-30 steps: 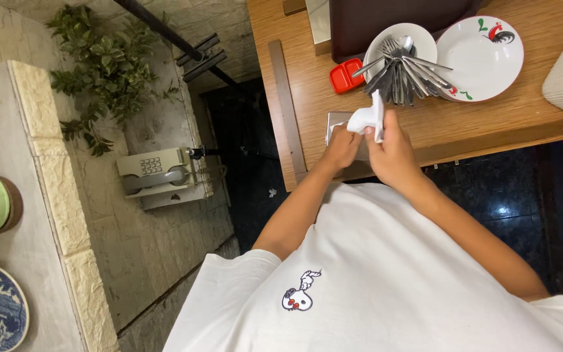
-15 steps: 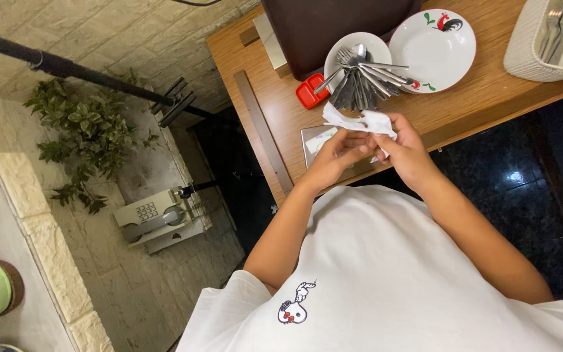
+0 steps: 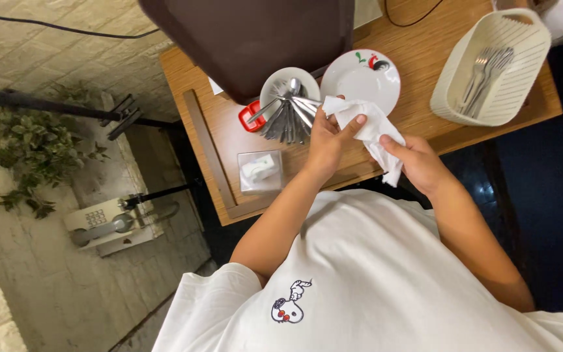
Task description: Cleaning individual forks and spoons with a paper tissue at a service counter.
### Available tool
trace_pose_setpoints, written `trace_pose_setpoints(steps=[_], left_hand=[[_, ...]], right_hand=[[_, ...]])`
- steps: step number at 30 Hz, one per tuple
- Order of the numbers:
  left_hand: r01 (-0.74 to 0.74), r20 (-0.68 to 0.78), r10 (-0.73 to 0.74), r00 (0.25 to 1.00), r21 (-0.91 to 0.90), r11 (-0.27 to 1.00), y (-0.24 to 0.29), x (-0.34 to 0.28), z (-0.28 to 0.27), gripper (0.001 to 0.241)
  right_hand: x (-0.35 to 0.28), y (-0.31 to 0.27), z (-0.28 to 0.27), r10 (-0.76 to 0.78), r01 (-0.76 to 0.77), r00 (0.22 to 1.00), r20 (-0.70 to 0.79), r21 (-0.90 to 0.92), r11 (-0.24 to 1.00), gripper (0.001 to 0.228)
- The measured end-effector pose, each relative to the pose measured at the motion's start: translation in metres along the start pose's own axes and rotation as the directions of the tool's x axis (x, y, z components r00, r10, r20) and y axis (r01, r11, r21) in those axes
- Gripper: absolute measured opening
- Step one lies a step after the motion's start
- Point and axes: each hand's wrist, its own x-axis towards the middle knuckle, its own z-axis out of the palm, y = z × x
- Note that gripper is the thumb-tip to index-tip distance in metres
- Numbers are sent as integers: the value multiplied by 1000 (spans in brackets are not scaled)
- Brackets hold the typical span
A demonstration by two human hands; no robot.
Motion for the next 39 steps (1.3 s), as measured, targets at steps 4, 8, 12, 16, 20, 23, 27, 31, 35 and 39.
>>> trace_pose_setpoints(steps=[4, 8, 12, 16, 20, 23, 27, 31, 35, 39], left_hand=[[-28, -47, 37, 998, 181, 983, -40, 29, 51, 61], [70, -184, -33, 982, 199, 977, -80, 48, 83, 38], [111, -333, -21, 943, 256, 960, -73, 57, 113, 36], [-106, -325, 167, 931, 196, 975, -82, 59, 117, 39], [-22, -381, 116, 917, 243, 970, -93, 57, 111, 43], [39, -280, -69, 957, -112, 993, -77, 54, 128, 48], [315, 56, -327, 943, -458, 831, -132, 56, 123, 60], [364, 64, -366, 928, -346, 865, -157, 65, 137, 48], [221, -149, -278, 949, -317, 922, -177, 74, 122, 27], [184, -224, -270, 937, -342, 922, -162, 70, 118, 28]], right_hand=[[16, -28, -57, 2, -1, 1000, 20, -49, 999, 34], [33, -22, -129, -107, 106, 994, 4, 122, 987, 16], [45, -37, -168, -1, 1, 1000, 6, 27, 1000, 14], [57, -48, -188, -223, 247, 967, 123, -240, 939, 14], [67, -47, -196, -82, 92, 990, 114, -92, 991, 14], [76, -44, -196, -115, 117, 990, 87, -19, 993, 14], [78, -42, -195, -160, 154, 987, 16, 179, 972, 14], [81, -48, -228, -37, 41, 999, -32, 122, 992, 19], [98, -60, -280, -261, 164, 934, -244, -356, 920, 15], [127, -46, -313, -364, -35, 903, -228, -883, 468, 20]])
